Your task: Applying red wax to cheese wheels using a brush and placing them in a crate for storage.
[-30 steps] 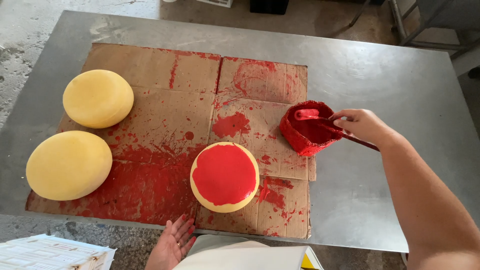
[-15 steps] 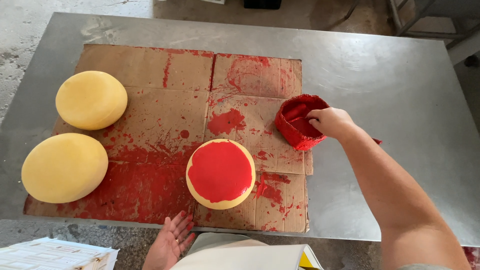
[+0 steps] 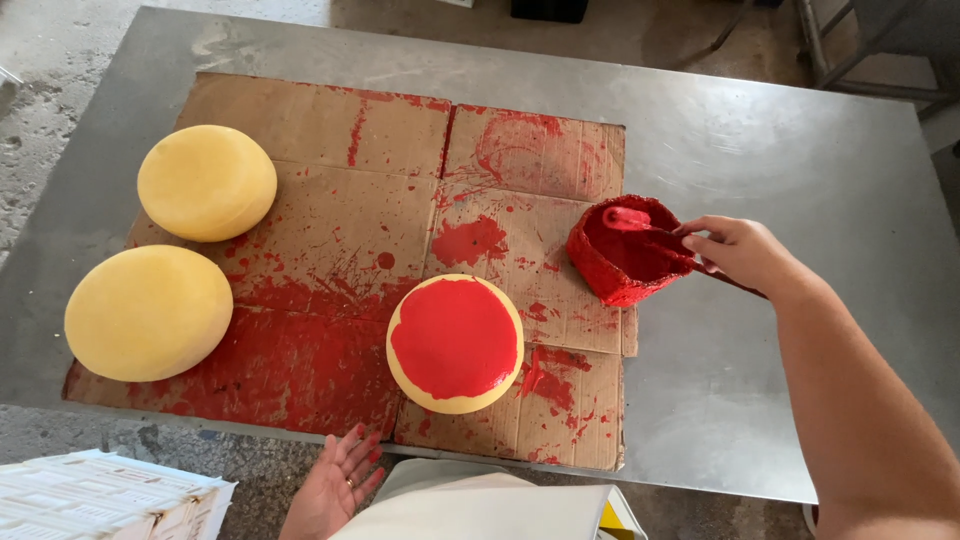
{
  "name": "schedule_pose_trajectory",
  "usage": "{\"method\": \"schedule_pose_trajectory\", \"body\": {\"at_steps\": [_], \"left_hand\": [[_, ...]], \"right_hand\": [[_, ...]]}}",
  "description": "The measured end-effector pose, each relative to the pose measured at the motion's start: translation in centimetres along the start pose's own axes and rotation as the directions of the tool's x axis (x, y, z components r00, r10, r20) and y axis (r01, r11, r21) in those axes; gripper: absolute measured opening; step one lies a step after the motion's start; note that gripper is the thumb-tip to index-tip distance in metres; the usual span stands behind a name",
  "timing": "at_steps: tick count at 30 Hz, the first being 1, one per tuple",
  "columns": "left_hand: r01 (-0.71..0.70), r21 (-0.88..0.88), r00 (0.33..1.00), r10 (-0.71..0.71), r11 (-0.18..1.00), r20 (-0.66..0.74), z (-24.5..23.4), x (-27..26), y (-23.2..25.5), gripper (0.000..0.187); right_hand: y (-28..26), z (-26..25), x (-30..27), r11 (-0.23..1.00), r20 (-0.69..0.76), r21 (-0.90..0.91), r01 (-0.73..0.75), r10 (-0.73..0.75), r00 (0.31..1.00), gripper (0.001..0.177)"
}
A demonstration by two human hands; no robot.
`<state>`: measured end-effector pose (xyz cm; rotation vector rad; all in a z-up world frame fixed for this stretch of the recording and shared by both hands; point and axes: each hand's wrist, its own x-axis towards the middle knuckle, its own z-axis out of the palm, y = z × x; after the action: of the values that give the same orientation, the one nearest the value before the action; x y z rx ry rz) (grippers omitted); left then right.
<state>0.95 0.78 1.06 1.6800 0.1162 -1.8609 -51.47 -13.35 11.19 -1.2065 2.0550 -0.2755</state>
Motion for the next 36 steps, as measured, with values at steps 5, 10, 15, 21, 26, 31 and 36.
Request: {"method": "schedule_pose_trajectory", "body": {"at_steps": [5,10,15,21,26,31,36], "left_hand": [[-0.016,0.024,0.998,0.014,1.000,0.060,0.4,0.0,0.3,0.071],[-0.040,0.030,0.998,0.039,0.999,0.044,1.4,-0.7,0.4,0.070],[-0.048,0.055,0.997,0.045,0.997,0.059,1.3,-0.1,-0.1,0.072],[-0.063,0.048,0.997,0.060,0.997,0.057,1.3,0.1,-0.4,0.069],[-0.074,0.049,0.996,0.071,0.996,0.058,1.1,0.3,-0.7,0.068],[-0.076,0.046,0.995,0.073,0.996,0.065,0.7,0.5,-1.0,0.069],[-0.083,0.037,0.995,0.081,0.996,0.055,0.9,0.2,-1.2,0.069]], "right_hand": [[6.1,1.5,1.4,0.931,-0.074,0.349,0.109,-0.088,0.993,0.022],[11.3,6.0,2.6,0.560,-0.222,0.799,0.219,-0.063,0.973,0.018],[12.8,10.6,2.5,0.331,-0.281,0.905,0.265,-0.001,0.960,0.007],[13.1,15.0,2.5,0.172,-0.309,0.940,0.296,0.060,0.949,0.004],[11.5,16.3,2.1,0.110,-0.299,0.952,0.284,0.157,0.941,0.015],[10.4,15.8,0.9,0.221,-0.339,0.925,0.310,0.105,0.935,0.011],[10.8,15.3,1.0,0.462,-0.457,0.790,0.404,0.004,0.890,0.013]]}}
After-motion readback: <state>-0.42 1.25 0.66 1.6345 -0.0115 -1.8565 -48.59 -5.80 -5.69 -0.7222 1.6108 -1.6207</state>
